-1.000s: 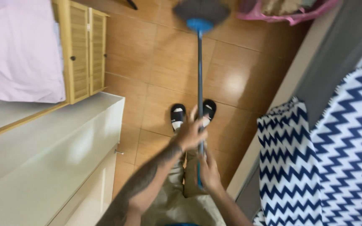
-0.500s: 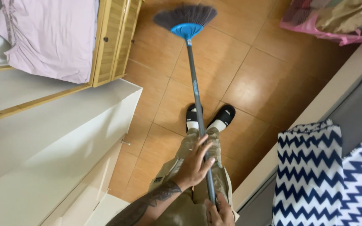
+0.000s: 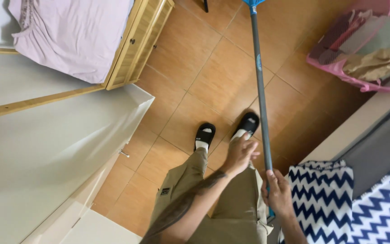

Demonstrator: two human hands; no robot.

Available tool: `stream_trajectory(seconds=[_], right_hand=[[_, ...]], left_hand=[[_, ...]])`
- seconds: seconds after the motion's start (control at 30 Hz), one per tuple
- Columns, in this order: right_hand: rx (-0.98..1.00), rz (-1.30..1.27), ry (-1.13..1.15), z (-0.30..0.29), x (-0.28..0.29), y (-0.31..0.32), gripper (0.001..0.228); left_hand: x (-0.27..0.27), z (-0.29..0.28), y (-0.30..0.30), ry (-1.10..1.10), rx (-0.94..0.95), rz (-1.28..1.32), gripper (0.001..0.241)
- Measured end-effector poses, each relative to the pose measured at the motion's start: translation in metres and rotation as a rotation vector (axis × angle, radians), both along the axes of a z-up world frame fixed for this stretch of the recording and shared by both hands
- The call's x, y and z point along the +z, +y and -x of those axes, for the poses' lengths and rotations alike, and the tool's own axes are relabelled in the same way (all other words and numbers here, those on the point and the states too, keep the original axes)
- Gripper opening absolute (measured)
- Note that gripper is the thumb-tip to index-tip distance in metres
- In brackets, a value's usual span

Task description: The person sweeps the tiled floor of a bedroom using a broom and dustpan. They gather debris into a pile and sweep it into the dustpan, then move the dustpan to a different location to continue cleaning.

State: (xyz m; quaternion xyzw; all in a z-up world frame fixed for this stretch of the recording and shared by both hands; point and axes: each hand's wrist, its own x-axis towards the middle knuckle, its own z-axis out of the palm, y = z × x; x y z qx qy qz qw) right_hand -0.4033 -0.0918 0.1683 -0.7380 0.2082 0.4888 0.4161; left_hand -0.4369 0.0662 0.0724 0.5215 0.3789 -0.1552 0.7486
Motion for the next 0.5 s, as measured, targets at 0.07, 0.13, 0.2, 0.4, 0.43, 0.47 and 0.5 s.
stream_trajectory(seconds=[0.07,0.13,0.2,0.4,0.43,0.47,0.5], right_hand=[[0.063,0.006,-0.012,-0.029,-0.021,-0.014,0.037],[0.093,-0.009,-0.036,-0.073,-0.027,-0.013,0.038],[0.121,-0.024,-0.063,-0.120,-0.042,-0.020,0.038],[0.292,-0.098,-0.051,-0.266,-0.126,-0.010,0.038],[0.332,-0.133,-0.057,-0.287,-0.134,-0.003,0.035],[0.377,-0.199,-0.073,-0.311,-0.150,0.018,0.032],[0.383,-0.213,-0.069,-0.333,-0.182,0.025,0.032]], left_hand=[[-0.014,-0.047,-0.015,0.059,0.079,0.053,0.066],[-0.056,-0.077,-0.031,-0.027,0.246,0.213,0.064],[-0.089,-0.118,-0.043,-0.118,0.411,0.372,0.062],[-0.151,-0.252,-0.020,0.109,0.417,0.297,0.061],[-0.175,-0.267,-0.026,-0.068,0.513,0.296,0.048],[-0.203,-0.284,-0.014,-0.261,0.611,0.260,0.038],[-0.218,-0.306,0.001,-0.260,0.616,0.245,0.038]])
